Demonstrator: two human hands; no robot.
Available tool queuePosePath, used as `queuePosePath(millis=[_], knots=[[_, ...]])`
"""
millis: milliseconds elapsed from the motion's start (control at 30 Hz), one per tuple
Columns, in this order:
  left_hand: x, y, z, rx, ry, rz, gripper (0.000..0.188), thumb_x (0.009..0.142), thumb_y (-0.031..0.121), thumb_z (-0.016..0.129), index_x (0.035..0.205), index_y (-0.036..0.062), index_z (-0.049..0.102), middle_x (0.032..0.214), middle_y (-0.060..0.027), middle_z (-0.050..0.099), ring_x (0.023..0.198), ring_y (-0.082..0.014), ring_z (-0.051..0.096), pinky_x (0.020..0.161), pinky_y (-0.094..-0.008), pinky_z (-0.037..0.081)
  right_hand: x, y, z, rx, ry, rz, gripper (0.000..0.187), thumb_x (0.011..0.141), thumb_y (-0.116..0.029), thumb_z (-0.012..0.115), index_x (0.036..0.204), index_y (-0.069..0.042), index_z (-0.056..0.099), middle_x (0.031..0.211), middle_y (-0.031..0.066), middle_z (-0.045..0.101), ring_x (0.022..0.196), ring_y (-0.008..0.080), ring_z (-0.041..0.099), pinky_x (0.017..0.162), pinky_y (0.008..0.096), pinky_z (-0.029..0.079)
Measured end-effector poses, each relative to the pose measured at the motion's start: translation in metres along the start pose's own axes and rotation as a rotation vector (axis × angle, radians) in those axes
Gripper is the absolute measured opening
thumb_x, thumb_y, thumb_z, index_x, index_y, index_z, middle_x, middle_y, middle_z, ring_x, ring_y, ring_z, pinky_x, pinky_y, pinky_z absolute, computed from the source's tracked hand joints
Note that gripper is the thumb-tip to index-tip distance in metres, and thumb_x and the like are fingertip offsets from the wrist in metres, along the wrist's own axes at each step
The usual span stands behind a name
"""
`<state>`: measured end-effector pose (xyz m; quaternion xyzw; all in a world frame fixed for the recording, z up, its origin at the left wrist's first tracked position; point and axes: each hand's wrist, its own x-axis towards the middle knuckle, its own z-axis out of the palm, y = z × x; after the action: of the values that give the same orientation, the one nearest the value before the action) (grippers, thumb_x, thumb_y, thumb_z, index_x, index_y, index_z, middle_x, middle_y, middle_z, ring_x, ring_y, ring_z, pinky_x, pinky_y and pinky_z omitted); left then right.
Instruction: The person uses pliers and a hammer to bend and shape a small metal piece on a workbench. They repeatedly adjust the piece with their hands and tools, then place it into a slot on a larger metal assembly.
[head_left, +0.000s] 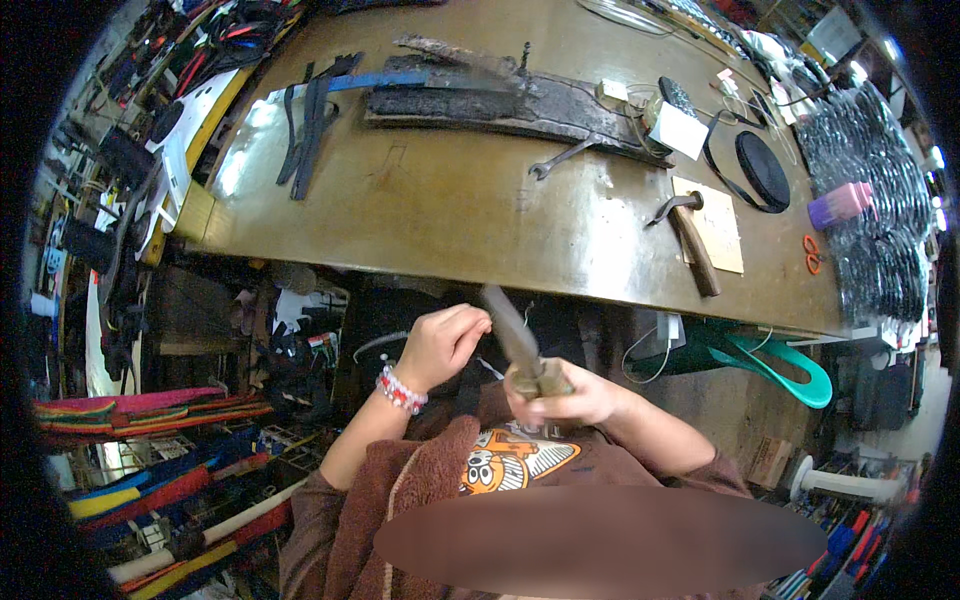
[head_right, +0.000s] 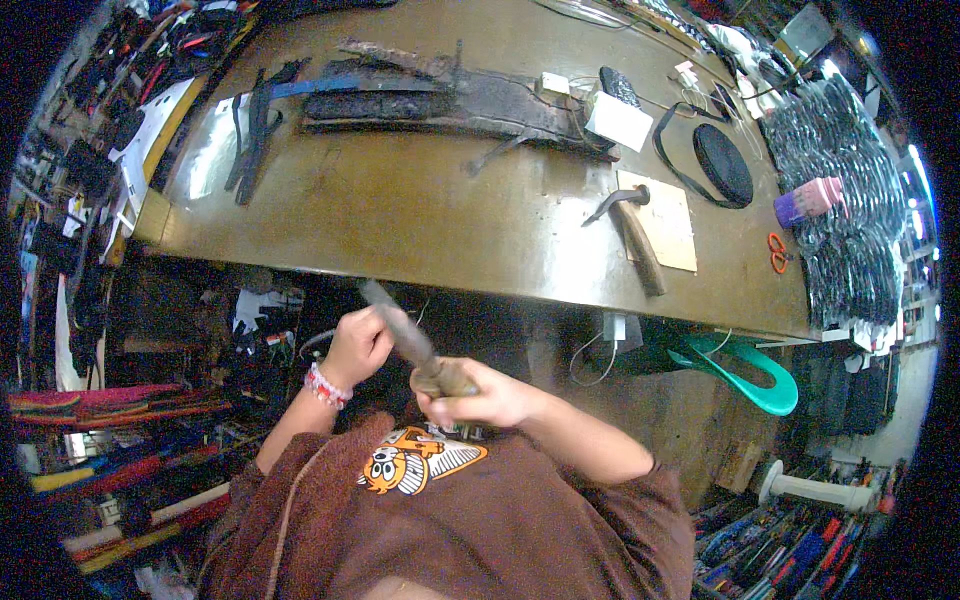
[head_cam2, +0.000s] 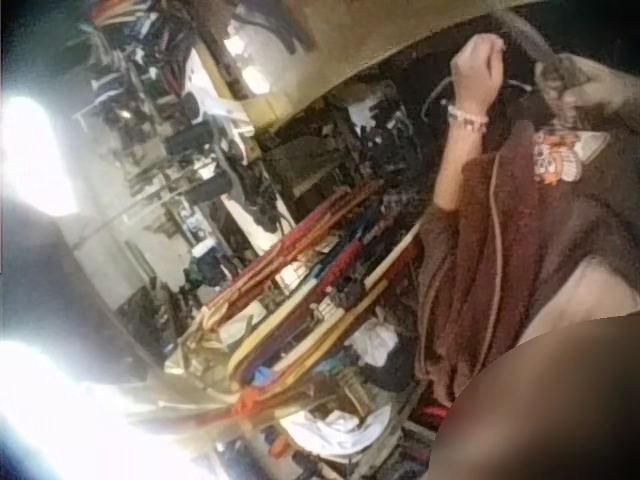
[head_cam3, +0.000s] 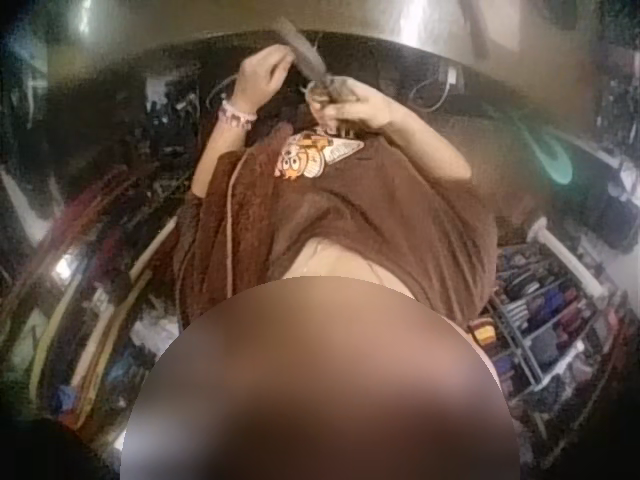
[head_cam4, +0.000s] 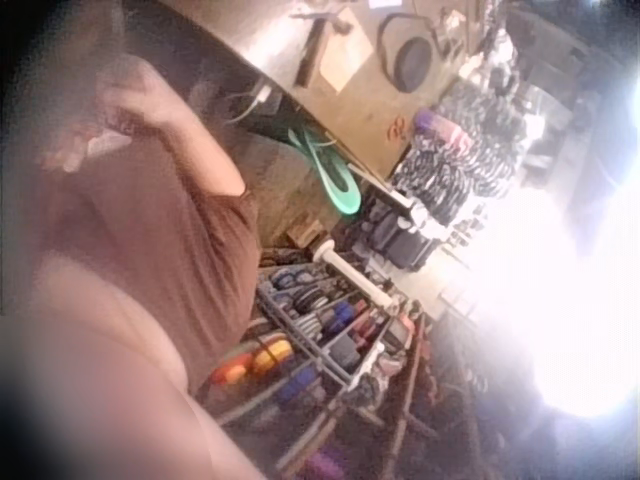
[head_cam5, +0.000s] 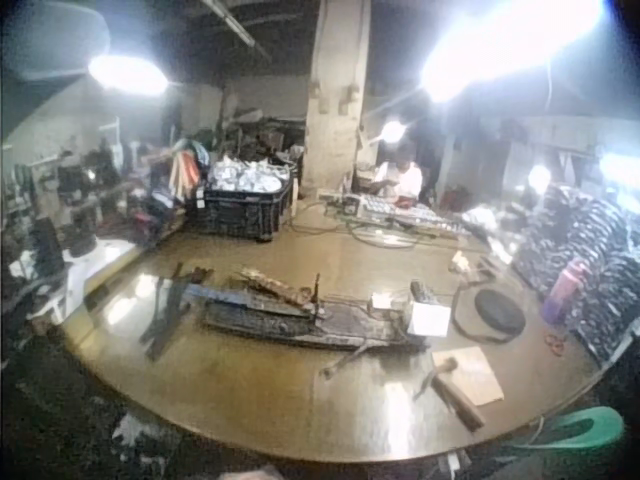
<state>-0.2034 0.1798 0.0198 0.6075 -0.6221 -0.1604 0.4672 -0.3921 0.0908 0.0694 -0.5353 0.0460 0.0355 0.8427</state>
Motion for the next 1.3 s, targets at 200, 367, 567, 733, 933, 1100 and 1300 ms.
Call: queuePosePath(millis=[200, 367, 567, 733, 933, 1100, 1300], knots=[[-0.006, 0.003, 0.008, -0.654, 0.173, -0.389, 0.030, 0.094, 0.028, 0.047, 0.092, 0.0003, 0.058, 0.063, 0.0034, 0.044, 0.051, -0.0041, 0.036, 0.044, -0.0194, 0.027, -0.010, -0.017, -0.011, -0.882, 0.815, -0.146, 0.048, 0.077, -0.019, 0.065, 0.112, -0.002, 0.037, 0.094, 0.0224, 0.059, 0.090, 0.0383, 0.060, 0.077, 0.0417, 0.047], [-0.007, 0.010, 0.007, -0.976, 0.438, -0.523, 0.032, 0.096, 0.031, 0.044, 0.099, 0.0009, 0.053, 0.059, 0.0071, 0.030, 0.047, -0.0009, 0.026, 0.039, -0.0182, 0.017, -0.008, 0.007, 0.000, -0.774, 0.744, -0.041, 0.032, 0.078, -0.018, 0.067, 0.095, 0.001, 0.048, 0.092, 0.0171, 0.062, 0.080, 0.0236, 0.064, 0.067, 0.0341, 0.051], [-0.018, 0.003, -0.010, -0.909, 0.259, -0.675, 0.038, 0.094, 0.030, 0.048, 0.115, -0.0017, 0.052, 0.061, 0.0082, 0.031, 0.049, -0.0006, 0.026, 0.041, -0.0164, 0.019, 0.014, 0.040, 0.000, 0.389, 0.043, -0.151, 0.047, 0.085, -0.024, 0.060, 0.121, 0.003, 0.048, 0.121, 0.0164, 0.054, 0.106, 0.0243, 0.057, 0.089, 0.0345, 0.045], [-0.028, 0.002, -0.015, -1.184, -0.022, -0.624, 0.048, 0.092, 0.039, 0.049, 0.122, 0.0007, 0.047, 0.066, 0.0060, 0.038, 0.051, -0.0013, 0.028, 0.042, -0.0167, 0.021, 0.028, 0.047, 0.008, 0.676, -0.227, -0.050, 0.071, 0.078, -0.030, 0.063, 0.135, -0.001, 0.032, 0.130, 0.0275, 0.043, 0.124, 0.0396, 0.040, 0.104, 0.0431, 0.030], [-0.024, -0.006, -0.013, -0.752, -0.126, -0.380, 0.017, 0.088, 0.020, 0.055, 0.084, 0.0034, 0.059, 0.079, -0.0011, 0.055, 0.071, -0.0117, 0.052, 0.066, -0.0241, 0.042, 0.035, 0.034, 0.005, 0.530, -0.285, -0.104, 0.060, 0.077, -0.031, 0.064, 0.127, -0.003, 0.045, 0.127, 0.0285, 0.045, 0.120, 0.0379, 0.044, 0.101, 0.0424, 0.033], [-0.004, -0.013, -0.027, -0.703, 0.079, -0.641, 0.028, 0.094, 0.021, 0.045, 0.107, -0.0007, 0.058, 0.075, 0.0044, 0.039, 0.058, -0.0011, 0.035, 0.049, -0.0156, 0.031, -0.075, -0.046, -0.062, -1.005, 0.775, -0.272, 0.024, 0.071, -0.020, 0.070, 0.071, -0.003, 0.053, 0.094, 0.0124, 0.061, 0.093, 0.0252, 0.057, 0.082, 0.0374, 0.043], [0.025, 0.006, -0.008, -0.588, -0.142, -0.369, 0.019, 0.090, 0.007, 0.053, 0.104, -0.0019, 0.063, 0.083, -0.0017, 0.051, 0.066, -0.0060, 0.052, 0.060, -0.0191, 0.046, -0.190, -0.072, -0.176, -1.697, 1.847, 0.664, 0.035, 0.078, -0.035, 0.065, 0.096, -0.005, 0.065, 0.102, 0.0176, 0.060, 0.096, 0.0317, 0.058, 0.083, 0.0436, 0.046]])
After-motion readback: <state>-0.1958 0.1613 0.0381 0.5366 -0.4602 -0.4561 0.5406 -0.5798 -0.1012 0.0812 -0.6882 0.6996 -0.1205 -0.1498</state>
